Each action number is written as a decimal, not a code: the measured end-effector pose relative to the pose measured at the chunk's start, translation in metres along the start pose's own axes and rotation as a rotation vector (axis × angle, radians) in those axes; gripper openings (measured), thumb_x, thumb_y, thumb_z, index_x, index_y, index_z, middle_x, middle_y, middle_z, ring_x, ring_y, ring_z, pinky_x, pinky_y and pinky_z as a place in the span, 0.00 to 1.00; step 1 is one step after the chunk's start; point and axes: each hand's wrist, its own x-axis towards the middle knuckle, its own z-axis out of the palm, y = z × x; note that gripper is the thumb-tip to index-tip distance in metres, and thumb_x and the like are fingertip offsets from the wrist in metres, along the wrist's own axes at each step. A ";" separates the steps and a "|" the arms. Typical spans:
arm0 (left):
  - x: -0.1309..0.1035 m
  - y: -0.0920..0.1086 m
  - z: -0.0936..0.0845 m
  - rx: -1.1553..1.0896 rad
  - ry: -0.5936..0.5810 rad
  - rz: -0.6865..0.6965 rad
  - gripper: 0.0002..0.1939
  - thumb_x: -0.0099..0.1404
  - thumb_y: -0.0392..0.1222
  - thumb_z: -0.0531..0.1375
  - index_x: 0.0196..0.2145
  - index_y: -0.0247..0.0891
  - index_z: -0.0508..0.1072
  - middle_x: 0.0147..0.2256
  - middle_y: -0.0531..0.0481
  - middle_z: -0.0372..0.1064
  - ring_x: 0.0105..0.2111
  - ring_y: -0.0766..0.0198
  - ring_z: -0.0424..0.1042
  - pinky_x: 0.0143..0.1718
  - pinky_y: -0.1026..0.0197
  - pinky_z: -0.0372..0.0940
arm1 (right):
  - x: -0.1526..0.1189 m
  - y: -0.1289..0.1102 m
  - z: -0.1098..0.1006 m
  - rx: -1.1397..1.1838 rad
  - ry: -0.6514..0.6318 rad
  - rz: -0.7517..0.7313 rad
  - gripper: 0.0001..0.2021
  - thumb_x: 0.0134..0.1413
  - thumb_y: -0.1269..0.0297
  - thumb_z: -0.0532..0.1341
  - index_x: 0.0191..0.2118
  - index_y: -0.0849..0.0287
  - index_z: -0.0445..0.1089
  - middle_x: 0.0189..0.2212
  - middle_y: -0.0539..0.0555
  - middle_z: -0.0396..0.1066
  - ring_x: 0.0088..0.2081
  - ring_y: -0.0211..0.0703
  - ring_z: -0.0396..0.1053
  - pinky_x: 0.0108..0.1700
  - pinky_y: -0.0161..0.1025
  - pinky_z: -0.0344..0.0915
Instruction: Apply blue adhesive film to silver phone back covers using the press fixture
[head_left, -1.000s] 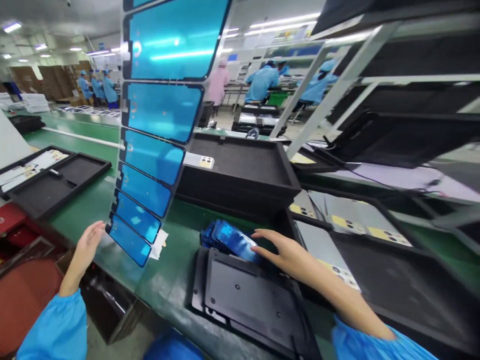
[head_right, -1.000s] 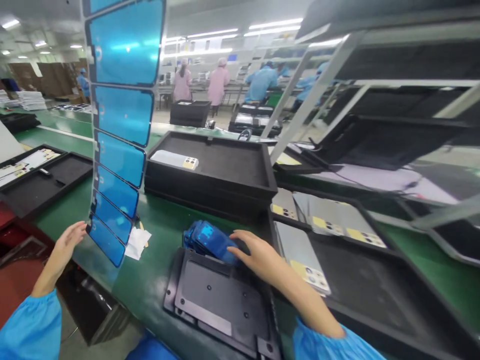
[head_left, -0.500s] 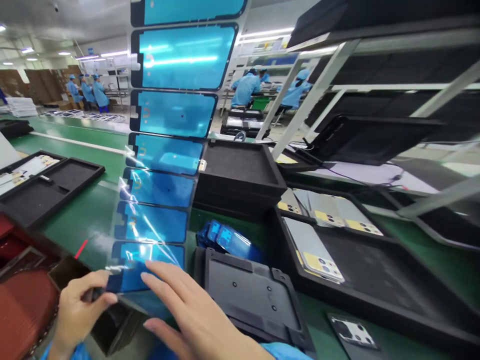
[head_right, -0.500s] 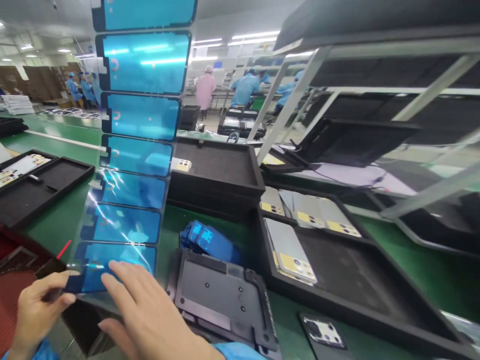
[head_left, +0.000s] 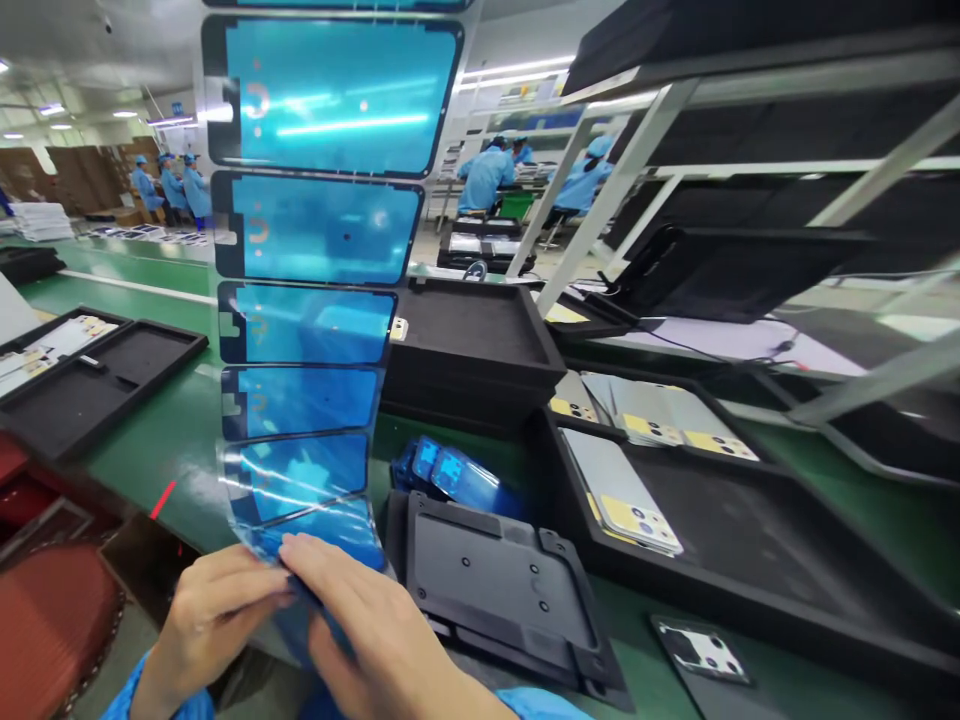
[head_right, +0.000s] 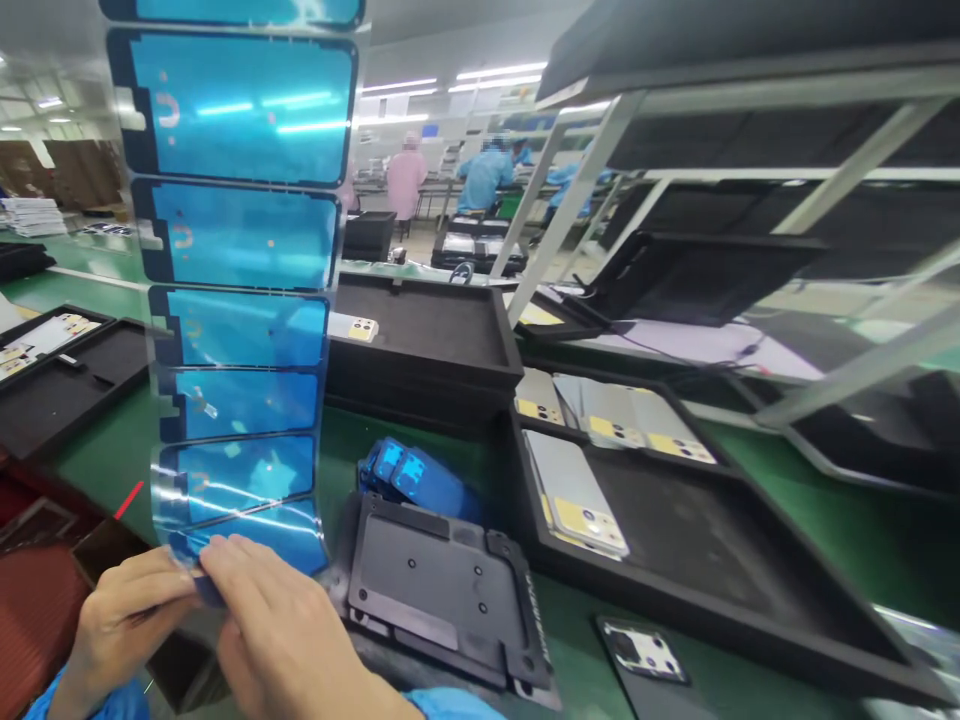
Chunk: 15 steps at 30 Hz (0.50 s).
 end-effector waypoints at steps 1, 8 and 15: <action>-0.002 0.000 0.000 0.015 -0.010 -0.022 0.13 0.66 0.36 0.65 0.46 0.52 0.83 0.33 0.49 0.83 0.28 0.59 0.82 0.31 0.65 0.77 | 0.000 0.001 0.001 -0.009 0.039 -0.005 0.40 0.52 0.83 0.52 0.71 0.57 0.50 0.56 0.62 0.76 0.57 0.51 0.75 0.58 0.45 0.74; -0.024 -0.009 -0.015 0.145 -0.015 -0.402 0.21 0.68 0.42 0.63 0.58 0.48 0.74 0.33 0.53 0.81 0.32 0.63 0.80 0.41 0.63 0.76 | 0.003 0.009 -0.017 -0.014 0.361 0.135 0.26 0.60 0.81 0.58 0.57 0.44 0.71 0.40 0.50 0.83 0.38 0.44 0.82 0.43 0.37 0.80; -0.043 -0.051 -0.054 0.209 0.262 -0.836 0.40 0.58 0.56 0.69 0.65 0.58 0.61 0.36 0.60 0.80 0.40 0.52 0.80 0.54 0.42 0.72 | -0.014 0.020 -0.069 -0.115 0.902 0.626 0.12 0.55 0.67 0.69 0.45 0.51 0.74 0.41 0.53 0.79 0.32 0.43 0.78 0.30 0.39 0.77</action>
